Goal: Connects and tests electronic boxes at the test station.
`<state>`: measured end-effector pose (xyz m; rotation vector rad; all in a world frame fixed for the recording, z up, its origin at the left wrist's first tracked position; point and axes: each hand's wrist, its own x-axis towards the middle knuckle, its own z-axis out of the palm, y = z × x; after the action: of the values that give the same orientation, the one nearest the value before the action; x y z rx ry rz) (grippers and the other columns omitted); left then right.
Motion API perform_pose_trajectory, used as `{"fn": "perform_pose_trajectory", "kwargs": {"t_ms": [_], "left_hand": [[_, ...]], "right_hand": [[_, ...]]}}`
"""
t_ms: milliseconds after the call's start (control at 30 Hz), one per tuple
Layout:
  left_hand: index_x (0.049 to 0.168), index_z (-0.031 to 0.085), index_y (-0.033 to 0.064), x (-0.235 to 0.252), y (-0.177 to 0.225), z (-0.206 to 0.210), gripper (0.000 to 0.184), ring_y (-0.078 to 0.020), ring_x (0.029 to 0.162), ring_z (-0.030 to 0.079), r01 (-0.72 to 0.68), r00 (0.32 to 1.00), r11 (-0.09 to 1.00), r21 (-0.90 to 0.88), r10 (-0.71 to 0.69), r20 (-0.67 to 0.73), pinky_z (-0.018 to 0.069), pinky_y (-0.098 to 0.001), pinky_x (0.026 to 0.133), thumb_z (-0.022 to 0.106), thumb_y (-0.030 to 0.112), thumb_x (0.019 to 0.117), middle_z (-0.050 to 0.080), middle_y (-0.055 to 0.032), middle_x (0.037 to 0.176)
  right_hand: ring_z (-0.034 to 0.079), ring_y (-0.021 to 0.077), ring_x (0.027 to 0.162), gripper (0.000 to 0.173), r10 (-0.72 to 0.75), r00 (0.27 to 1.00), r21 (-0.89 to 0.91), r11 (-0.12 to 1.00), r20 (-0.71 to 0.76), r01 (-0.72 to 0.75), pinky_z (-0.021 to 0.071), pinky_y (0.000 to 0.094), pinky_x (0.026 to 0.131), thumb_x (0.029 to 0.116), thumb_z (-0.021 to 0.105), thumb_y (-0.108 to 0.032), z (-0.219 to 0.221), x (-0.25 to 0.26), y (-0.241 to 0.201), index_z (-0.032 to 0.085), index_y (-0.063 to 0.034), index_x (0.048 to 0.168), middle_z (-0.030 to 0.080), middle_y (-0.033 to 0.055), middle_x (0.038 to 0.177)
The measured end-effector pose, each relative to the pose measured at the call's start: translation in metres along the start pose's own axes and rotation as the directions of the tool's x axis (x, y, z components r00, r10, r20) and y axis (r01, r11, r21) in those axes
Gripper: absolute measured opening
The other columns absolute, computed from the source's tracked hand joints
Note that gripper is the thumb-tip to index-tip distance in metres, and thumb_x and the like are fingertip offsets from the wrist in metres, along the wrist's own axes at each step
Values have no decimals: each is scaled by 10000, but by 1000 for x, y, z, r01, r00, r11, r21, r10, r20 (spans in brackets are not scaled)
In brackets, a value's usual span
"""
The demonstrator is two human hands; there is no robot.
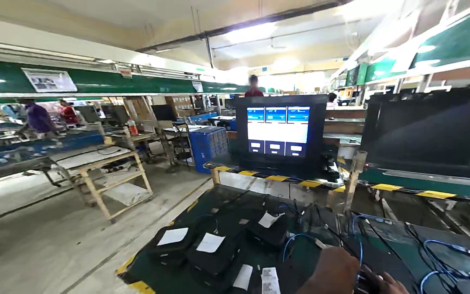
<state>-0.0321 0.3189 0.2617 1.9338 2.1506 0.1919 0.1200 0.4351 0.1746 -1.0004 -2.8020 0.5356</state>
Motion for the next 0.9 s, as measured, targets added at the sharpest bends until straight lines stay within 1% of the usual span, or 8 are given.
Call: {"fn": "perform_pose_trajectory", "kwargs": {"t_ms": [167, 433, 500, 600, 700, 800, 867, 900], "left_hand": [[1122, 697, -52, 3, -4, 0, 257, -412, 1168, 637, -40, 999, 999, -4, 40, 1, 538, -565, 964, 693, -54, 865, 673, -239, 1197], [1121, 764, 42, 3, -24, 27, 238, -335, 1272, 602, -31, 996, 995, -96, 23, -86, 484, -478, 1092, 644, 208, 998, 688, -177, 1245], [1148, 763, 66, 2, -44, 40, 436, -331, 1258, 588, -165, 967, 963, -211, 116, -227, 475, -463, 1095, 781, 418, 892, 675, -171, 1249], [1547, 472, 201, 6, -49, 52, 1009, -359, 1422, 458, -61, 995, 978, -197, 43, -93, 457, -533, 1121, 897, 554, 702, 471, -147, 1553], [1518, 502, 186, 19, -51, 60, 953, -361, 1333, 552, 53, 998, 971, -231, -60, -22, 496, -580, 1055, 922, 450, 704, 541, -153, 1488], [1416, 561, 32, 16, -68, 47, 817, -271, 1250, 624, 5, 1000, 742, -671, -12, -6, 506, -492, 1084, 918, 321, 740, 649, -170, 1338], [1404, 481, -38, 3, -65, 43, 715, -240, 1165, 670, 62, 996, 398, -915, 38, 84, 550, -441, 1039, 854, 208, 845, 662, -178, 1279], [1426, 458, -25, -4, -60, 43, 703, -243, 1143, 685, 93, 993, 299, -950, 35, 108, 566, -448, 1016, 825, 220, 878, 668, -173, 1276]], "right_hand": [[548, 481, 1277, 890, 31, 999, 17, 999, 25, -32, 490, 630, 1009, 729, 900, -442, -7, -2, -7, 560, -120, 1486, 594, 263, 1363], [513, 397, 1336, 896, 139, 987, 5, 990, 84, -140, 500, 552, 1034, 753, 882, -415, -10, -6, -18, 497, -236, 1542, 566, 157, 1430], [505, 405, 1344, 891, 130, 989, 20, 991, 65, -131, 493, 561, 1044, 748, 886, -410, -6, -6, -15, 508, -231, 1534, 568, 163, 1430], [547, 397, 1300, 895, 105, 994, 21, 994, -8, -105, 497, 561, 1030, 717, 907, -417, -2, -5, -13, 536, -248, 1514, 587, 172, 1403], [600, 370, 1251, 768, -11, 939, 223, 970, -344, 93, 543, 536, 1011, 730, 911, -392, 13, -14, 8, 638, -197, 1421, 577, 210, 1407], [613, 269, 1271, 628, 167, 838, 620, 749, -520, 235, 541, 427, 1049, 995, 653, -337, 7, -32, 22, 493, 49, 1464, 584, 237, 1409], [682, 158, 1058, 464, 352, 896, 885, 457, -271, 89, 594, 382, 886, 1087, 481, -341, -4, -48, 17, 531, -6, 1404, 682, 114, 1214], [719, 150, 920, 402, 391, 910, 948, 317, -139, 9, 629, 401, 788, 1100, 432, -383, -7, -52, 16, 591, -53, 1265, 726, 57, 1047]]}}
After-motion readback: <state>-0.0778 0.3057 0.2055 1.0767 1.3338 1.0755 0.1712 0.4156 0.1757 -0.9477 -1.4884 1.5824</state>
